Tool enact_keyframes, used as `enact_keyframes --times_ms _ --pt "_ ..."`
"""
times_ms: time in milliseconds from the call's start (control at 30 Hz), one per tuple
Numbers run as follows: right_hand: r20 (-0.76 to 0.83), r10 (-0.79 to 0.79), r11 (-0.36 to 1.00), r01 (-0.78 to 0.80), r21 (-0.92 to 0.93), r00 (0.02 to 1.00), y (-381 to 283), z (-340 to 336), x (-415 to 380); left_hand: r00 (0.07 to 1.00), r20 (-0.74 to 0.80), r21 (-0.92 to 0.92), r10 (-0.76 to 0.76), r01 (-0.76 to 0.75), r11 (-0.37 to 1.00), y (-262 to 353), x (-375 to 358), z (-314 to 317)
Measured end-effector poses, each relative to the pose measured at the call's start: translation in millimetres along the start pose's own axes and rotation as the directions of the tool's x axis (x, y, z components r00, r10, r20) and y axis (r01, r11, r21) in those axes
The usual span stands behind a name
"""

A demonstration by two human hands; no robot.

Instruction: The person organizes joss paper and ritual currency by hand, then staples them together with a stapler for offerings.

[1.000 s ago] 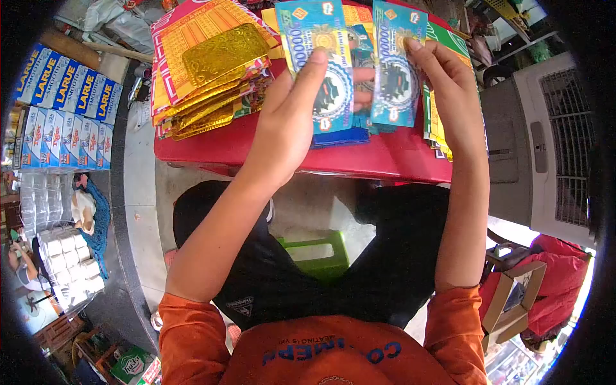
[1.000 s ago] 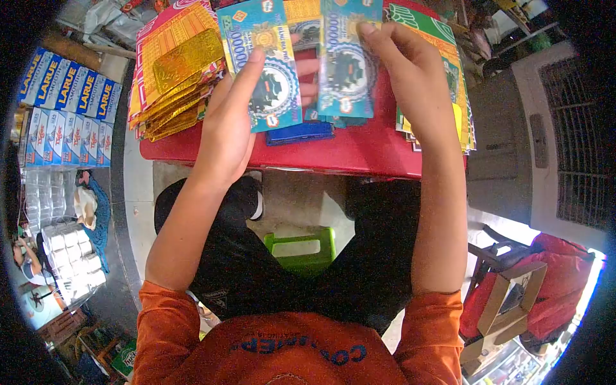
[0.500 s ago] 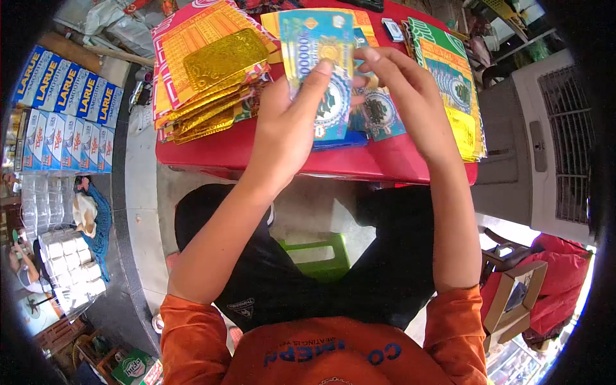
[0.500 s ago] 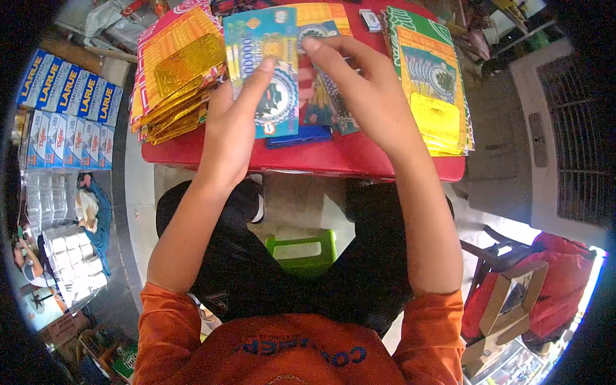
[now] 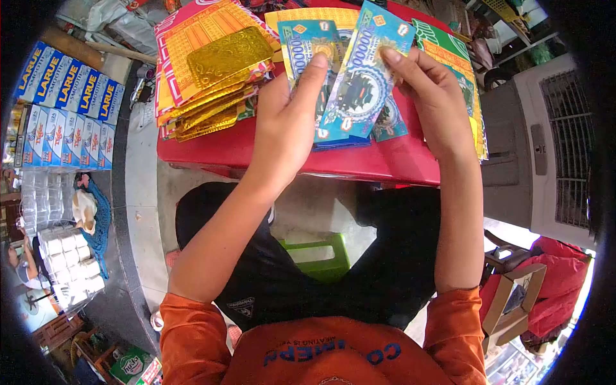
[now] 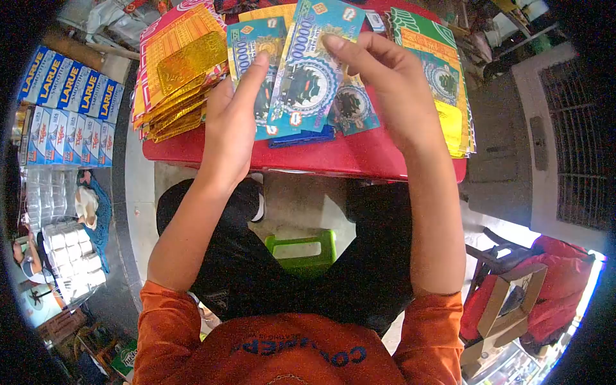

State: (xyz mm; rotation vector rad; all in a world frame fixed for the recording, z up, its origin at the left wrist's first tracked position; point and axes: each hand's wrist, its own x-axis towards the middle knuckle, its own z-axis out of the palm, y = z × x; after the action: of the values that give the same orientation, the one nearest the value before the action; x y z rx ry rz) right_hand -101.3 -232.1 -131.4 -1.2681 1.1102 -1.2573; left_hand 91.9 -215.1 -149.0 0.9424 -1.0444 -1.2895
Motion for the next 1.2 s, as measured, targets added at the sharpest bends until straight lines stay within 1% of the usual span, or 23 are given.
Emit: enact_keyframes --times_ms 67,133,233,333,367,400,467,533,567,633,700,767,800,833,900,933,967,1033,1067,1100,1133,1167,1200 --pt "0.010 0.027 0.999 -0.027 0.022 1.000 1 -1 1 1.000 0.001 0.026 -0.007 0.007 1.000 -1 0 1" --pt "0.016 0.056 0.997 -0.056 0.045 0.998 -1 0 0 0.999 0.016 0.056 0.052 -0.053 0.997 -3 1 2" --pt "0.028 0.086 0.996 -0.087 0.026 0.996 -4 5 -2 0.998 0.059 0.107 0.027 -0.033 0.994 -5 2 0" --pt "0.066 0.074 0.997 -0.071 -0.037 0.995 0 4 -1 0.998 0.056 0.107 0.025 -0.031 0.994 -5 0 1" --pt "0.078 0.070 0.994 -0.063 -0.094 0.994 0 3 -1 0.998 0.056 0.106 0.027 -0.032 0.994 -5 0 1" --pt "0.091 0.066 0.987 -0.052 -0.150 0.994 -1 3 -1 0.998 0.057 0.072 0.009 -0.014 0.997 -4 0 2" --pt "0.097 0.055 0.985 -0.038 -0.169 0.994 0 6 -2 0.998 0.058 0.036 -0.002 0.000 0.999 0 -1 4" --pt "0.107 0.036 0.973 -0.010 -0.230 0.994 5 6 -2 0.994 0.064 -0.133 -0.085 0.093 0.987 7 -3 7" --pt "0.108 0.028 0.972 -0.002 -0.235 0.994 9 6 -2 0.995 0.066 -0.138 -0.075 0.084 0.987 4 -2 5" --pt "0.057 0.039 0.991 -0.031 -0.131 0.998 15 12 -3 0.977 0.175 0.061 -0.118 0.109 0.992 -4 -1 -1" --pt "0.039 0.044 0.988 -0.038 -0.152 0.998 11 16 -5 0.974 0.196 0.059 -0.111 0.101 0.993 -6 -3 0" --pt "0.109 0.126 0.988 -0.115 -0.106 0.986 9 18 -5 0.969 0.228 0.049 -0.096 0.087 0.995 -5 -4 0" --pt "0.115 0.189 0.977 -0.175 -0.119 0.975 10 16 -4 0.962 0.250 0.016 -0.105 0.104 0.994 -6 -3 0" --pt "0.119 0.186 0.977 -0.171 -0.124 0.975 9 16 -4 0.964 0.248 0.011 -0.099 0.100 0.995 -6 -2 0" --pt "0.074 0.204 0.979 -0.205 0.012 0.976 6 21 -1 0.959 0.280 -0.010 -0.040 0.045 0.999 -6 0 0" --pt "0.041 0.181 0.983 -0.180 -0.040 0.983 12 16 7 0.969 0.246 -0.047 -0.013 0.025 0.999 -10 0 1" --pt "0.047 0.197 0.976 -0.201 0.085 0.979 11 15 15 0.963 0.267 -0.041 0.032 -0.022 0.999 -18 4 -1" --pt "-0.057 0.204 0.966 -0.192 0.175 0.977 8 14 32 0.944 0.301 -0.066 -0.135 0.162 0.985 -8 -1 -1" --pt "-0.085 0.181 0.980 -0.172 0.101 0.980 9 9 44 0.945 0.299 -0.071 -0.133 0.161 0.984 -7 -1 -4" --pt "-0.085 0.180 0.980 -0.172 0.097 0.980 13 3 60 0.936 0.323 -0.017 -0.140 0.153 0.988 -8 -2 -7" --pt "-0.111 0.192 0.980 -0.197 -0.037 0.975 19 -3 77 0.925 0.349 0.039 -0.148 0.144 0.989 -9 -2 -9" --pt "-0.141 0.198 0.961 -0.220 -0.168 0.970 24 -6 91 0.924 0.354 0.038 -0.146 0.142 0.989 -11 -2 -10" --pt "-0.146 0.193 0.962 -0.216 -0.167 0.970 28 -6 102 0.928 0.350 0.009 -0.125 0.131 0.991 -13 -1 -12"
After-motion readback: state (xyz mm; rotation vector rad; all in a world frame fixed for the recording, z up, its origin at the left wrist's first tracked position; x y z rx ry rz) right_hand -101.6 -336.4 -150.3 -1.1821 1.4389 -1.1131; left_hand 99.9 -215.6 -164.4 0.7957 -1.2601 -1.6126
